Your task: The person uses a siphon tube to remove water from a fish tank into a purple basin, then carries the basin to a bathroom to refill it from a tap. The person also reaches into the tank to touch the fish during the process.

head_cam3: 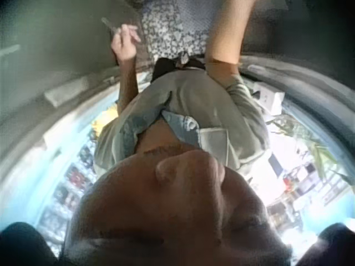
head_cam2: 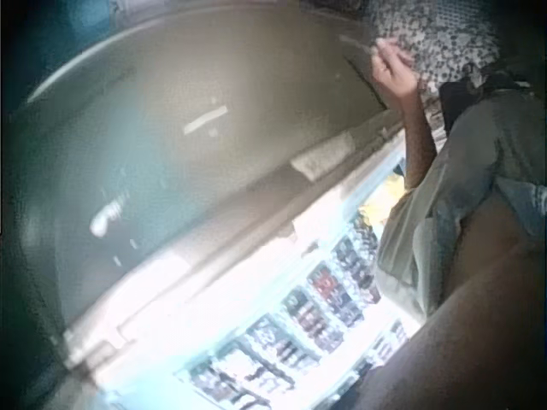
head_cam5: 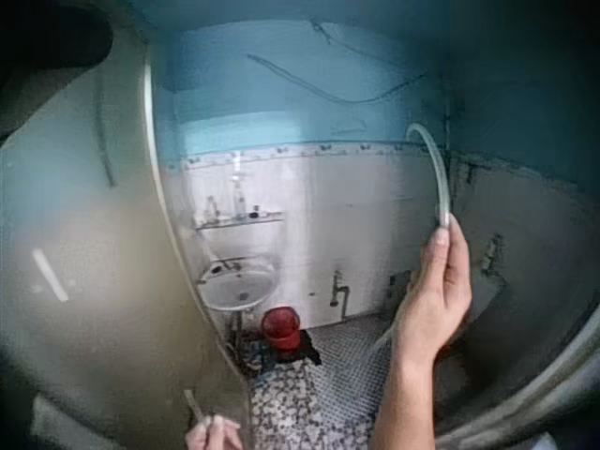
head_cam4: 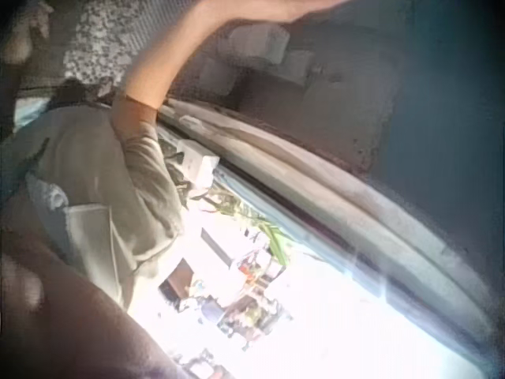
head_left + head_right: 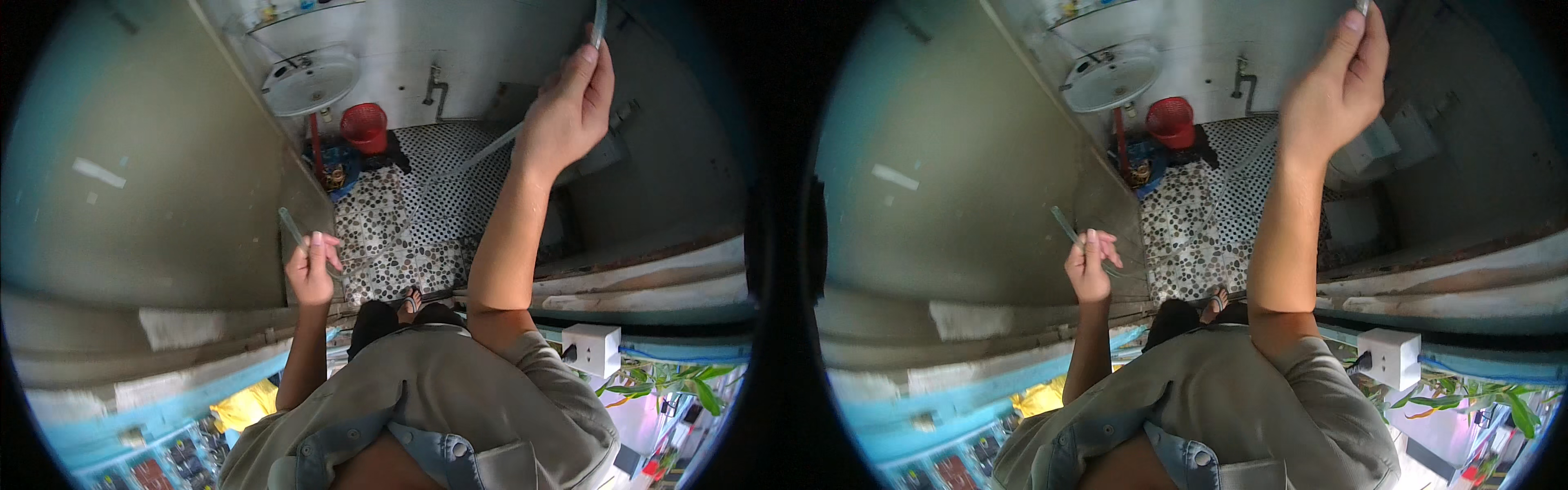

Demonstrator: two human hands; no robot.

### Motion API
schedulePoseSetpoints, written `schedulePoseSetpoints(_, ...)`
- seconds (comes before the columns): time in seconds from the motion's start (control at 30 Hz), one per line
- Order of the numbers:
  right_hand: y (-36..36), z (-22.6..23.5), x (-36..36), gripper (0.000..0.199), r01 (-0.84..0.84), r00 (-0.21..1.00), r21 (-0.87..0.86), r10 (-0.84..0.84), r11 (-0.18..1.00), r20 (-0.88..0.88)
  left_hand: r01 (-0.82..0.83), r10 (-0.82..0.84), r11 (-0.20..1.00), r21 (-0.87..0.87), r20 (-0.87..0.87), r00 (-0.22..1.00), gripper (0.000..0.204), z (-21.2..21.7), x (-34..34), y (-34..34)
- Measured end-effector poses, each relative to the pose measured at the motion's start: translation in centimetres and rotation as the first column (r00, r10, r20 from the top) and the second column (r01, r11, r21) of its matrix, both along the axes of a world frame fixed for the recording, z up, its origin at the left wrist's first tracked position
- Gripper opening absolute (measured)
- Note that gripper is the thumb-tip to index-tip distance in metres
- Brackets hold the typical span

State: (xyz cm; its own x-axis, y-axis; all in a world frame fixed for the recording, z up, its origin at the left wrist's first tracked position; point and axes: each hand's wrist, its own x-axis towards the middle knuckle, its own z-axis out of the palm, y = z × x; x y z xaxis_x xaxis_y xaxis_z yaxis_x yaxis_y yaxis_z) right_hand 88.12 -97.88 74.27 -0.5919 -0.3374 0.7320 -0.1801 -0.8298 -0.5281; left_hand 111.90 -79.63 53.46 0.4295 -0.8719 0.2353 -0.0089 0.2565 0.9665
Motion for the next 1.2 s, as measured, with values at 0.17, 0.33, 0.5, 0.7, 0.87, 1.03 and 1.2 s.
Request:
schedulePoseSetpoints(0.17,-9.3,2.7,-0.4,0.034,0.029,0.999,-0.011,-0.029,1.0,0.027,-0.037,0.047,0.994,-0.104,0.101,0.994,0.033,2.5,2.7,-10.9)
schedulePoseSetpoints(0.33,-19.8,8.3,-3.1,0.029,0.048,0.997,-0.149,-0.056,0.988,-0.049,-0.061,0.095,0.982,-0.18,0.189,0.977,0.025,4.3,4.9,-24.8)
schedulePoseSetpoints(0.5,-29.9,15.4,-2.8,0.032,0.15,0.972,-0.026,-0.152,0.988,-0.179,-0.005,0.053,0.941,-0.337,0.132,0.99,0.026,5.5,7.0,-39.5)
schedulePoseSetpoints(0.7,-48.7,24.8,-7.3,0.033,0.16,0.944,0.058,-0.136,0.985,-0.3,0.055,0.028,0.859,-0.509,0.153,0.988,0.028,11.8,6.4,-56.4)
schedulePoseSetpoints(0.87,-66.7,34.8,-18.3,0.043,0.57,0.411,-0.109,-0.398,0.814,-0.82,0.143,-0.058,0.774,-0.617,0.155,0.986,0.032,20.4,4.0,-71.0)
schedulePoseSetpoints(1.03,-70.4,33.9,-12.0,0.038,0.195,0.86,0.235,-0.051,0.952,-0.509,0.196,-0.093,0.774,-0.602,0.197,0.976,0.041,27.5,2.9,-83.3)
schedulePoseSetpoints(1.2,-75.4,37.7,-13.1,0.034,0.091,0.793,0.394,0.173,0.914,-0.584,0.156,-0.027,0.741,-0.653,0.203,0.979,0.042,34.8,-2.5,-95.5)
